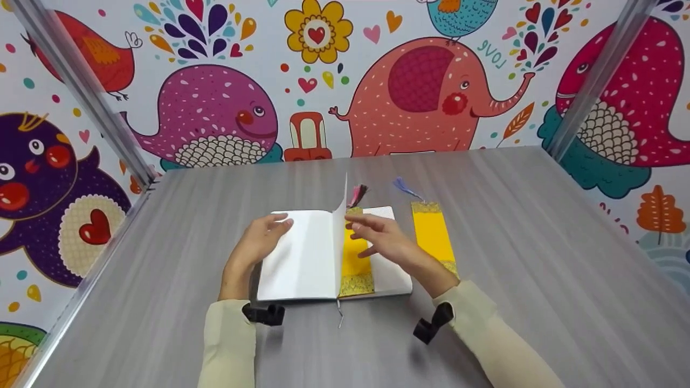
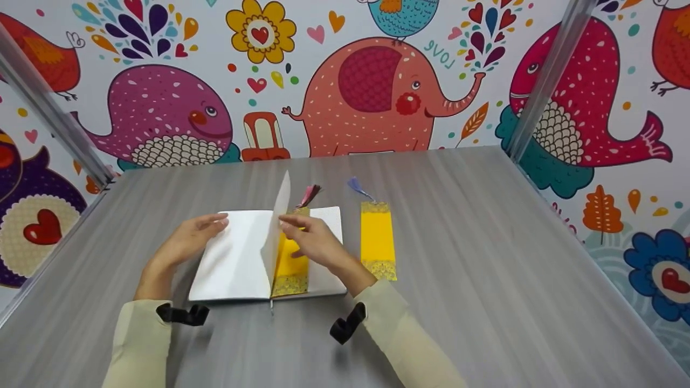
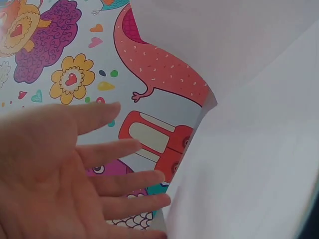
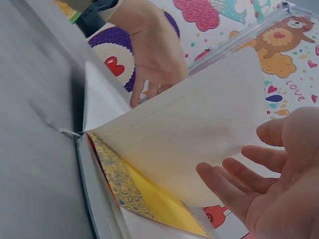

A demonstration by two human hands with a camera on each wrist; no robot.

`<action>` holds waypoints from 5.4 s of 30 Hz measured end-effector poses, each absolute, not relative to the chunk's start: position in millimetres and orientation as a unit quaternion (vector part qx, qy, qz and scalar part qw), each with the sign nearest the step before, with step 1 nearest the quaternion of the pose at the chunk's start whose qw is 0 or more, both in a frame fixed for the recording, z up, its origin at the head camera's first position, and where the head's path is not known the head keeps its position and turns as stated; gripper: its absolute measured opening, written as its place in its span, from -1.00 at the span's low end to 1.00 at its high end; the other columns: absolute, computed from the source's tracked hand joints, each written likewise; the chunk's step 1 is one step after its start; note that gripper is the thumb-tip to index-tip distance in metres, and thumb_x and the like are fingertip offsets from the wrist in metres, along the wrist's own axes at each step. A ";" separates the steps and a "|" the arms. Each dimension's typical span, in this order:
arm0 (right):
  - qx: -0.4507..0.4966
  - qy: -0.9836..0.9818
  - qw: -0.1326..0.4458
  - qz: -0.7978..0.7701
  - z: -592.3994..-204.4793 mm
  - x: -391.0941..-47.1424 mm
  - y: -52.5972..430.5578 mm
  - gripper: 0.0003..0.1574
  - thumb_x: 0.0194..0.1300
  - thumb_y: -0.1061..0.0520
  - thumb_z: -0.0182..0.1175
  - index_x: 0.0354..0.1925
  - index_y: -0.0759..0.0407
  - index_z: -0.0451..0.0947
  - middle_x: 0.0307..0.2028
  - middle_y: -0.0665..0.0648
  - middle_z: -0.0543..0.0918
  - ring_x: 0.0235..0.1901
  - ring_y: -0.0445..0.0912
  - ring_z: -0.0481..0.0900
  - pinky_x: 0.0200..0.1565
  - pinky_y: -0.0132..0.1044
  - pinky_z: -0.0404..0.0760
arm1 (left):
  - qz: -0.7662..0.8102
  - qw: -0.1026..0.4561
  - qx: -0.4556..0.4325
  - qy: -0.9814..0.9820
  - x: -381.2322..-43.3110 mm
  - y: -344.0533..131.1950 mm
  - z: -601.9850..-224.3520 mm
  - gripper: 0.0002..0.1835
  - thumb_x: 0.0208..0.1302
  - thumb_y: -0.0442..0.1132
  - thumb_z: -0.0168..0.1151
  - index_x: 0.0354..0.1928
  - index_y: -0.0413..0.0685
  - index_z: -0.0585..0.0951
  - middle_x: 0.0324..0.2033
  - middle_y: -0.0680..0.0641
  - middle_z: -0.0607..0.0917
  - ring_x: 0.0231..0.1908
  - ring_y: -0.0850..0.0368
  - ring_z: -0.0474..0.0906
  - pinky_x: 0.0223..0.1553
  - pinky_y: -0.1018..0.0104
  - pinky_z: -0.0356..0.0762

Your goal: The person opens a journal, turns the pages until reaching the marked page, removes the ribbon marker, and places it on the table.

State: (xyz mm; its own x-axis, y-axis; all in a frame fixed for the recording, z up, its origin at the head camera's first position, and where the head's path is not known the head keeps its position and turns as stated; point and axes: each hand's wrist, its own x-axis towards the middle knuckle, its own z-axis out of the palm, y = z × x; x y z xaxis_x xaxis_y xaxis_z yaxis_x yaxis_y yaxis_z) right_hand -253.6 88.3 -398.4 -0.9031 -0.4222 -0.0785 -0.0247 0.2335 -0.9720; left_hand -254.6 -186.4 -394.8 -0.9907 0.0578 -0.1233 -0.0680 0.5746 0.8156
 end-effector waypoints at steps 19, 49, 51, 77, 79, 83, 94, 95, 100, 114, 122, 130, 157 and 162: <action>-0.294 0.901 0.125 -0.294 -415.3 -234.5 61.6 -0.34 0.47 0.01 0.16 0.46 0.00 0.33 0.49 0.19 0.29 0.51 0.14 0.17 0.51 0.09 0.19 | 0.455 0.098 0.015 0.885 -239.4 -197.1 -368.9 -0.14 0.54 0.25 -0.20 0.60 -0.16 -0.12 0.58 -0.31 -0.01 0.57 -0.27 -0.09 0.54 -0.22 -0.08; -0.329 0.912 0.143 -0.197 -428.9 -235.7 73.9 -0.39 0.47 -0.04 0.12 0.43 -0.06 0.39 0.52 0.21 0.25 0.54 0.32 0.06 0.48 0.36 0.01 | 0.172 0.148 0.162 0.960 -247.9 -168.1 -409.6 -0.04 0.22 0.32 0.26 0.57 0.19 0.13 0.61 -0.13 -0.10 0.59 -0.29 -0.36 0.34 -0.56 -0.63; -0.333 0.912 0.145 -0.193 -429.4 -236.2 74.0 -0.39 0.47 -0.05 0.12 0.43 -0.06 0.39 0.52 0.22 0.25 0.54 0.32 0.07 0.48 0.35 0.02 | 0.172 0.155 0.167 0.958 -248.8 -167.6 -411.4 -0.01 0.19 0.32 0.28 0.57 0.18 0.13 0.61 -0.13 -0.11 0.59 -0.30 -0.37 0.34 -0.56 -0.65; -0.357 0.906 0.133 -0.185 -433.5 -237.2 77.8 -0.41 0.48 -0.03 0.14 0.41 -0.02 0.42 0.51 0.26 0.26 0.52 0.33 0.10 0.45 0.38 0.07 | 0.153 0.246 0.139 0.947 -252.6 -153.7 -421.4 0.17 0.11 0.36 0.35 0.61 0.14 -0.04 0.57 -0.39 -0.24 0.54 -0.49 -0.32 0.41 -0.54 -0.34; -0.355 0.906 0.135 -0.186 -433.2 -237.3 78.1 -0.41 0.48 -0.04 0.14 0.41 -0.02 0.42 0.51 0.25 0.26 0.53 0.32 0.09 0.45 0.38 0.06 | 0.150 0.248 0.137 0.947 -252.4 -153.1 -420.2 0.16 0.11 0.35 0.35 0.61 0.15 -0.04 0.57 -0.39 -0.23 0.54 -0.48 -0.31 0.42 -0.54 -0.33; -0.357 0.905 0.136 -0.189 -432.5 -237.2 77.6 -0.42 0.48 -0.04 0.13 0.40 -0.02 0.43 0.51 0.24 0.27 0.54 0.29 0.08 0.46 0.38 0.05 | 0.148 0.252 0.132 0.947 -252.1 -153.0 -418.6 0.16 0.12 0.33 0.36 0.61 0.15 -0.05 0.57 -0.38 -0.23 0.55 -0.47 -0.32 0.41 -0.55 -0.32; -0.316 0.910 0.118 -0.240 -427.0 -241.0 80.0 -0.38 0.45 -0.03 0.18 0.41 0.05 0.41 0.49 0.23 0.29 0.51 0.21 0.20 0.48 0.19 0.20 | 0.151 0.255 0.120 0.948 -252.9 -150.2 -421.2 0.17 0.11 0.30 0.39 0.61 0.18 -0.06 0.58 -0.36 -0.27 0.55 -0.46 -0.39 0.38 -0.59 -0.35; -0.307 0.913 0.109 -0.248 -426.6 -241.5 80.2 -0.37 0.44 -0.01 0.19 0.40 0.08 0.42 0.49 0.26 0.29 0.49 0.22 0.23 0.46 0.19 0.23 | 0.151 0.255 0.119 0.948 -252.9 -149.8 -421.4 0.17 0.11 0.30 0.39 0.61 0.19 -0.06 0.58 -0.35 -0.28 0.55 -0.46 -0.39 0.37 -0.59 -0.35; -0.208 0.926 0.064 -0.309 -425.8 -244.4 78.0 -0.33 0.40 0.06 0.25 0.40 0.17 0.39 0.43 0.33 0.32 0.37 0.21 0.38 0.41 0.12 0.36 | 0.156 0.255 0.118 0.947 -253.3 -148.2 -421.3 0.17 0.09 0.29 0.41 0.61 0.20 -0.06 0.58 -0.35 -0.29 0.54 -0.46 -0.40 0.35 -0.62 -0.35; 0.008 0.913 0.161 -0.374 -422.7 -274.2 79.7 0.12 0.16 -0.12 0.47 0.51 0.19 0.16 0.27 0.30 0.48 0.13 0.10 0.52 0.31 0.00 0.50 | 0.186 0.255 0.103 0.943 -254.5 -146.8 -421.7 0.19 0.05 0.21 0.49 0.61 0.21 -0.03 0.58 -0.32 -0.32 0.55 -0.41 -0.46 0.33 -0.64 -0.41; 0.031 0.913 0.189 -0.361 -421.0 -283.7 77.9 0.12 0.13 -0.12 0.49 0.49 0.17 0.20 0.12 0.24 0.59 -0.03 0.04 0.52 0.16 -0.11 0.57 | 0.184 0.252 0.100 0.945 -253.1 -147.8 -423.2 0.19 0.06 0.19 0.49 0.61 0.18 -0.03 0.58 -0.33 -0.30 0.55 -0.42 -0.45 0.30 -0.67 -0.41; 0.032 0.928 0.177 -0.326 -423.2 -280.5 66.0 0.09 0.08 -0.06 0.53 0.43 0.25 0.26 0.30 0.29 0.52 0.14 0.09 0.51 0.39 0.03 0.42 | 0.180 0.253 0.101 0.945 -252.1 -148.4 -424.3 0.19 0.05 0.22 0.49 0.61 0.17 -0.02 0.58 -0.33 -0.30 0.55 -0.43 -0.43 0.31 -0.66 -0.38; 0.044 0.805 0.214 -0.551 -421.2 -278.4 81.4 -0.47 0.34 0.21 0.28 0.24 0.24 0.47 -0.16 0.17 0.68 -0.37 -0.09 0.62 -0.32 -0.33 0.71 | 0.187 0.246 0.108 0.945 -252.1 -146.6 -422.2 0.19 0.04 0.21 0.50 0.61 0.16 -0.01 0.57 -0.35 -0.29 0.55 -0.45 -0.43 0.30 -0.67 -0.39; 0.055 0.783 0.224 -0.578 -408.3 -276.8 95.8 -0.42 0.37 0.12 0.28 0.31 0.11 0.44 -0.02 0.16 0.70 -0.21 -0.03 0.65 -0.20 -0.30 0.72 | 0.186 0.246 0.111 0.945 -251.7 -146.2 -422.4 0.19 0.05 0.19 0.50 0.61 0.17 -0.02 0.57 -0.35 -0.30 0.55 -0.44 -0.44 0.31 -0.67 -0.37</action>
State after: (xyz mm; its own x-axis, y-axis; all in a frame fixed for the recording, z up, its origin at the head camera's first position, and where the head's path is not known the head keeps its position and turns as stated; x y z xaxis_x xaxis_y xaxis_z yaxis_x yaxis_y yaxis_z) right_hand -276.8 95.8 -408.3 -0.8934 -0.1727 -0.4146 0.3453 0.3264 -0.8799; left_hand -251.7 -146.2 -422.4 -0.8545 0.3022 -0.4224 0.1190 0.9056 0.4071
